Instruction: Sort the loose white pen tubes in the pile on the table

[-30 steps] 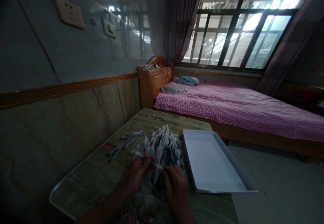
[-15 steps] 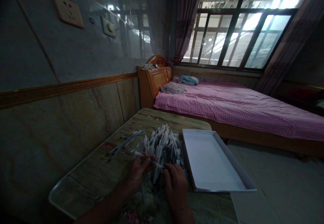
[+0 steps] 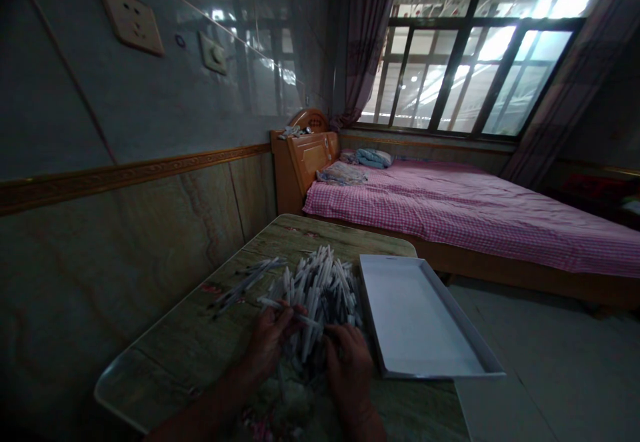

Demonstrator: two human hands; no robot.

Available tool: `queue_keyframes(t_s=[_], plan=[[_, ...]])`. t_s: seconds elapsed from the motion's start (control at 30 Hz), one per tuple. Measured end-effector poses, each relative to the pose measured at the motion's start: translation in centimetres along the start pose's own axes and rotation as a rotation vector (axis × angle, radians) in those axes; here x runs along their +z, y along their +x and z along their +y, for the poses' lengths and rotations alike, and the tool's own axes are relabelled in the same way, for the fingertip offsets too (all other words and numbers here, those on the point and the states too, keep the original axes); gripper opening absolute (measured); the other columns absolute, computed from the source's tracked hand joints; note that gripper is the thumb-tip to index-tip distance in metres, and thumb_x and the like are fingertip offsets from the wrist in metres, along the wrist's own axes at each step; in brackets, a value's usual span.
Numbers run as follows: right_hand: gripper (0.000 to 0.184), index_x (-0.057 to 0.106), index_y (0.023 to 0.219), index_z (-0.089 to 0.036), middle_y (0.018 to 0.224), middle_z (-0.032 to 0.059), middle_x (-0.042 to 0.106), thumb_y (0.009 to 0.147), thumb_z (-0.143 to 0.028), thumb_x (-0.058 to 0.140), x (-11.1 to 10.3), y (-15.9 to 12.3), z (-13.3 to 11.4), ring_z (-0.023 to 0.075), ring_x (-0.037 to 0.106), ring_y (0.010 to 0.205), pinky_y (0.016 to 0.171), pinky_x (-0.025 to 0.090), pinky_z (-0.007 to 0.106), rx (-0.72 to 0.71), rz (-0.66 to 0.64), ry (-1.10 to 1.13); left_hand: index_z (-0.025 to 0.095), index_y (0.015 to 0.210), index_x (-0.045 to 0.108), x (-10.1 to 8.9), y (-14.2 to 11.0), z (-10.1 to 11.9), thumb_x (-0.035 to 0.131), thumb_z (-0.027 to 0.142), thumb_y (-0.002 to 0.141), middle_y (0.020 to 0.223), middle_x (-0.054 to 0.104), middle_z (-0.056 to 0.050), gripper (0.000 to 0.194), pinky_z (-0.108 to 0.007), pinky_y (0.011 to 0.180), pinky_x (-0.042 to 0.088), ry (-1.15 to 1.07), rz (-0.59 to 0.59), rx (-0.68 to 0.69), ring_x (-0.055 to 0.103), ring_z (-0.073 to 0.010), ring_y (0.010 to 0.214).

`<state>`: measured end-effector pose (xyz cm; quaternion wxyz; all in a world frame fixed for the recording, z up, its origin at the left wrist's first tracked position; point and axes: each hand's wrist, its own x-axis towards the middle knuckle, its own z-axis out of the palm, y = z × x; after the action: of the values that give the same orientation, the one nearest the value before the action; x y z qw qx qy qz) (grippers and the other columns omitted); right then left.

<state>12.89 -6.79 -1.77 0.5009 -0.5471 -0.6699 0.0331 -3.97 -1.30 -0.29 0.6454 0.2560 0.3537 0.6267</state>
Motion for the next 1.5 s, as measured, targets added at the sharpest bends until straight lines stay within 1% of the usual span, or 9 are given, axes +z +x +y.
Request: queue_keyframes(t_s=[0.3, 0.47, 0.6, 0.77, 0.9, 0.97, 1.13, 1.23, 1.5], plan=[[0.01, 0.065, 0.082, -0.023, 0.079, 0.0008, 0.063, 0.087, -0.02, 0.058, -0.6, 0.1, -1.7, 0.0176, 0.058, 0.079, 0.072, 0.038, 0.028, -0.064, -0.206, -0.138, 0.017, 0.077, 0.059, -0.3, 0.7, 1.1, 0.092, 0.038, 0.05, 0.076, 0.076, -0.002, 0.048, -0.027, 0.066, 0.06, -0.081, 0.121, 0.09, 0.074, -0.0188, 0.075], [0.011, 0.065, 0.077, -0.024, 0.079, -0.0009, 0.062, 0.074, -0.014, 0.067, -0.7, 0.2, -2.6, 0.018, 0.054, 0.08, 0.072, 0.033, 0.029, -0.114, -0.377, -0.189, 0.017, 0.078, 0.058, -0.2, 0.5, 1.3, 0.092, 0.038, 0.051, 0.077, 0.076, -0.003, 0.048, -0.027, 0.065, 0.06, -0.045, 0.102, 0.08, 0.074, -0.0189, 0.074], [0.011, 0.065, 0.077, -0.025, 0.079, -0.0014, 0.063, 0.074, -0.015, 0.066, -0.7, 0.3, -2.6, 0.018, 0.054, 0.08, 0.071, 0.033, 0.029, -0.13, -0.416, -0.222, 0.017, 0.08, 0.057, 0.0, 0.3, 1.3, 0.09, 0.039, 0.052, 0.076, 0.076, -0.004, 0.048, -0.03, 0.066, 0.06, -0.003, 0.083, 0.079, 0.075, -0.0216, 0.075], [0.006, 0.064, 0.082, -0.024, 0.081, 0.0011, 0.064, 0.085, -0.022, 0.059, -0.6, 0.3, -1.8, 0.0182, 0.059, 0.079, 0.071, 0.04, 0.028, -0.106, -0.28, -0.199, 0.019, 0.081, 0.056, 0.2, 0.0, 1.2, 0.09, 0.039, 0.052, 0.074, 0.075, -0.002, 0.05, -0.032, 0.065, 0.06, 0.04, 0.057, 0.055, 0.075, -0.0237, 0.074], [0.022, 0.064, 0.099, -0.023, 0.091, 0.005, 0.067, 0.098, -0.036, 0.046, -0.5, 0.1, -0.9, 0.0186, 0.063, 0.083, 0.073, 0.047, 0.028, 0.004, -0.077, -0.146, 0.02, 0.08, 0.056, 0.2, -0.2, 1.0, 0.089, 0.042, 0.053, 0.074, 0.076, -0.003, 0.048, -0.033, 0.065, 0.06, 0.099, -0.001, 0.03, 0.075, -0.0247, 0.075], [0.026, 0.065, 0.104, -0.024, 0.094, 0.005, 0.067, 0.1, -0.038, 0.044, -0.4, 0.1, -0.5, 0.0189, 0.064, 0.086, 0.075, 0.048, 0.029, -0.017, -0.072, -0.166, 0.02, 0.079, 0.056, 0.3, -0.4, 0.8, 0.089, 0.042, 0.054, 0.073, 0.075, -0.003, 0.047, -0.034, 0.065, 0.06, 0.128, -0.039, 0.016, 0.075, -0.0255, 0.076], [0.03, 0.068, 0.091, -0.026, 0.083, 0.0019, 0.066, 0.102, -0.036, 0.042, 0.0, 0.2, 0.0, 0.0168, 0.062, 0.077, 0.068, 0.044, 0.027, -0.128, -0.112, -0.256, 0.02, 0.08, 0.057, 0.5, -0.6, 0.5, 0.088, 0.043, 0.055, 0.074, 0.076, -0.004, 0.046, -0.036, 0.064, 0.06, 0.157, -0.071, -0.001, 0.075, -0.0267, 0.076], [0.029, 0.067, 0.088, -0.025, 0.079, 0.001, 0.065, 0.102, -0.037, 0.044, 0.1, 0.3, 0.1, 0.0163, 0.061, 0.075, 0.068, 0.042, 0.027, -0.155, -0.109, -0.288, 0.02, 0.079, 0.058, 0.5, -0.3, 0.9, 0.088, 0.045, 0.054, 0.072, 0.075, -0.004, 0.046, -0.034, 0.063, 0.059, 0.165, -0.041, 0.029, 0.074, -0.0259, 0.073], [0.026, 0.062, 0.08, -0.025, 0.079, 0.0021, 0.063, 0.098, -0.037, 0.048, -0.7, 0.6, 0.1, 0.019, 0.059, 0.076, 0.069, 0.04, 0.03, -0.047, -0.06, -0.389, 0.019, 0.078, 0.062, -0.6, 1.2, 2.7, 0.089, 0.04, 0.056, 0.075, 0.074, -0.001, 0.041, -0.028, 0.065, 0.058, -0.015, 0.201, 0.162, 0.073, -0.0195, 0.073]])
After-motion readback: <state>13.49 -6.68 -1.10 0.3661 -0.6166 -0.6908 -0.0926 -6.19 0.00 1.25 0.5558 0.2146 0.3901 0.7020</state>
